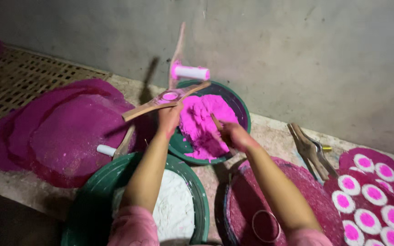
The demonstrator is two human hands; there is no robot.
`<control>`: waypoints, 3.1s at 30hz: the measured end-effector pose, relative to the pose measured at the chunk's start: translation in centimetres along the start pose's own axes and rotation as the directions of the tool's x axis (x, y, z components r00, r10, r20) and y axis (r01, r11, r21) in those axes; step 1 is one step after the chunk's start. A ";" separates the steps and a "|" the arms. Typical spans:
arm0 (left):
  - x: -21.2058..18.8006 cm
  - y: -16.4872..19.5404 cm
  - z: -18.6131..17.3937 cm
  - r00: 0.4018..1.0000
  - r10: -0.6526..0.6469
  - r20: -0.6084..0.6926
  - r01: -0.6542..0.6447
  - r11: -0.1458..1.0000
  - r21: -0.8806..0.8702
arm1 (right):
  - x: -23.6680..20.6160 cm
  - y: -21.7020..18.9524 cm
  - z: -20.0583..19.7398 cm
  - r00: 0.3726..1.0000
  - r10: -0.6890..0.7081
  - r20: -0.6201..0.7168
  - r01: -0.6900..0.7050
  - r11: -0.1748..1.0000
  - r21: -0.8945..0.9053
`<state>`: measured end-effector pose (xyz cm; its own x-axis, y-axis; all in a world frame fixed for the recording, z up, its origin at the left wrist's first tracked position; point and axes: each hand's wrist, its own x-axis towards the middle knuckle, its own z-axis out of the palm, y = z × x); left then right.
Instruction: The person presses white powder into a ring on a round board, then fills the centers with pink powder using a wooden mold, forming flower-shaped discs. Finished boards with flower discs are stacked on the work table as more are made.
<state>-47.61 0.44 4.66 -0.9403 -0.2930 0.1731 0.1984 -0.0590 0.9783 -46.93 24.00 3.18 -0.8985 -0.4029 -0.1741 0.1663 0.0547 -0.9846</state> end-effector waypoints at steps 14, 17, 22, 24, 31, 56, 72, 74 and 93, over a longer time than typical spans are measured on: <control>-25.3 5.0 2.7 0.599 0.126 0.791 -0.283 0.957 0.062 | -26.1 -4.9 0.9 0.650 -0.754 -0.090 0.736 0.655 -0.171; -28.5 8.7 3.5 0.639 -0.148 0.755 -0.236 0.896 0.375 | -30.9 -5.1 -0.1 0.385 -0.860 0.336 0.870 0.215 -0.445; -31.4 13.0 1.6 0.320 0.006 0.948 0.285 0.953 -0.102 | -36.4 -4.0 0.8 0.304 -0.809 0.503 0.784 -0.087 -0.615; -32.6 11.6 2.2 0.323 -0.039 0.946 0.339 0.938 -0.077 | -37.5 -3.4 1.1 0.333 -0.816 0.473 0.772 -0.053 -0.634; -32.9 3.3 12.3 0.184 0.333 0.925 -0.849 0.528 -0.021 | -42.2 -1.4 -6.1 0.874 -0.418 0.246 0.485 0.764 -0.426; -42.4 -7.1 16.2 0.741 0.053 0.669 -0.469 0.754 0.460 | -55.0 16.2 -16.7 0.954 -0.142 -0.264 0.164 0.984 0.064; -37.9 -6.2 19.5 0.628 0.339 0.701 0.719 0.092 -0.689 | -50.3 13.6 -16.3 0.690 0.646 0.328 -0.703 0.705 0.090; -38.3 -6.5 20.3 0.705 0.263 0.659 0.675 0.036 -0.737 | -49.1 10.6 -17.7 0.629 0.713 0.311 -0.709 0.689 -0.148; -35.3 -16.3 19.4 0.848 0.136 0.512 0.530 -0.253 -0.809 | -41.4 7.0 -12.7 0.712 0.702 -0.007 -0.610 0.615 -0.499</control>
<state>-22.98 30.22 -15.18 -0.9119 0.2325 0.3383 -0.3246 -0.9129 -0.2476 -13.70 52.69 3.27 -0.5260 -0.2425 -0.8152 0.4478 0.7359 -0.5079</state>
